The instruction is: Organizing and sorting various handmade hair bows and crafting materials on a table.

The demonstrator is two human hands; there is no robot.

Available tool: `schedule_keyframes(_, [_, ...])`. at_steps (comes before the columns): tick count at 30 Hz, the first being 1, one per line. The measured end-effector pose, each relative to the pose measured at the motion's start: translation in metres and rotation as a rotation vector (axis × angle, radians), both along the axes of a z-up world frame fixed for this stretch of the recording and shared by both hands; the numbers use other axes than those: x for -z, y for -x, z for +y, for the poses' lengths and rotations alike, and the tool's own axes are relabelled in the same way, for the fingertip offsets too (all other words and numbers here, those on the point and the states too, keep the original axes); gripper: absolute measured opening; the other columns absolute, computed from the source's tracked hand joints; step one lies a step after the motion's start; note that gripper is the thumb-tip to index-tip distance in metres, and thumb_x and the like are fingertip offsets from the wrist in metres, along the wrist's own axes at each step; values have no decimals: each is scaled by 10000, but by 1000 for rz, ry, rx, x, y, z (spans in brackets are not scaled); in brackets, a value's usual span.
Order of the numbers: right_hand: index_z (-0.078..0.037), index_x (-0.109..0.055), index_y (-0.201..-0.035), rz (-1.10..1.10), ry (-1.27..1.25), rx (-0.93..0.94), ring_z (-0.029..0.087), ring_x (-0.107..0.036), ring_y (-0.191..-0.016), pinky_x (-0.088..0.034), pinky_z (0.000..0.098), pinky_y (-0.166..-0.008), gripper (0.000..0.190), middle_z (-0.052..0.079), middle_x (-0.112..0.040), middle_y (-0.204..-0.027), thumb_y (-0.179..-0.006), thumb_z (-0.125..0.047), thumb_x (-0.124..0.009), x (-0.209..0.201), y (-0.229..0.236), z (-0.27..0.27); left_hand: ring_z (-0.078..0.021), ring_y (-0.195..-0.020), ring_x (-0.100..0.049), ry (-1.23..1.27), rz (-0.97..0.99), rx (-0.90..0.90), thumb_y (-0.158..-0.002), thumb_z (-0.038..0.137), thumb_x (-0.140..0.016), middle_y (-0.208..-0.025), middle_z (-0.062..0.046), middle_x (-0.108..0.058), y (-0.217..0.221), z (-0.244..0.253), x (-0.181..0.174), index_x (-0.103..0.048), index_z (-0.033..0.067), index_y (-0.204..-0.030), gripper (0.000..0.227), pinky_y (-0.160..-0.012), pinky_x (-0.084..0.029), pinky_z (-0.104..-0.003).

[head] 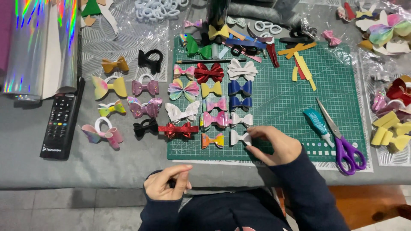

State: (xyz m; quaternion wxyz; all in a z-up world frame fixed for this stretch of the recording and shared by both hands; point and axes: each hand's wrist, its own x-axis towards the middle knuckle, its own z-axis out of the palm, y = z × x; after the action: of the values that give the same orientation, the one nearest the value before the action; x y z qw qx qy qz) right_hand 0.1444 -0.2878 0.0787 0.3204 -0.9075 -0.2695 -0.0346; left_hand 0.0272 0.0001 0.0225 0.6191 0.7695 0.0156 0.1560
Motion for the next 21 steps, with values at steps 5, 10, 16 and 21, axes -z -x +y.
schedule_keyframes(5, [-58, -664, -1105, -37, 11, -15, 188, -758, -920, -611, 280, -768, 369, 84, -745, -1104, -792, -149, -837, 3, -1, 1, -57, -511, -703, -42, -32, -26, -921, 52, -719, -643, -14, -726, 0, 0, 0, -768, 62, -984, 80, -480, -520, -191])
schedule_keyframes(10, [-59, -655, -1071, -59, -4, -40, 187, -756, -941, -618, 277, -773, 344, 90, -740, -1140, -793, -144, -838, -3, -1, 1, -55, -511, -705, -37, 4, -21, -914, 58, -714, -635, -9, -729, 1, 1, 3, -768, 59, -981, 86, -473, -518, -192])
schedule_keyframes(16, [-84, -663, -1029, -81, 18, -59, 206, -757, -963, -621, 283, -762, 330, 91, -738, -1166, -775, -173, -853, -6, 4, -6, -58, -507, -691, -23, 13, -34, -915, 67, -720, -614, -5, -707, 2, 0, 5, -772, 58, -985, 88, -484, -522, -195])
schedule_keyframes(21, [-96, -680, -1006, -65, 34, -41, 194, -768, -927, -623, 276, -726, 312, 79, -757, -1135, -768, -190, -858, -16, 12, -24, -59, -508, -694, -63, 9, -47, -907, 70, -730, -606, -4, -704, 2, 0, 8, -773, 53, -976, 83, -501, -524, -200])
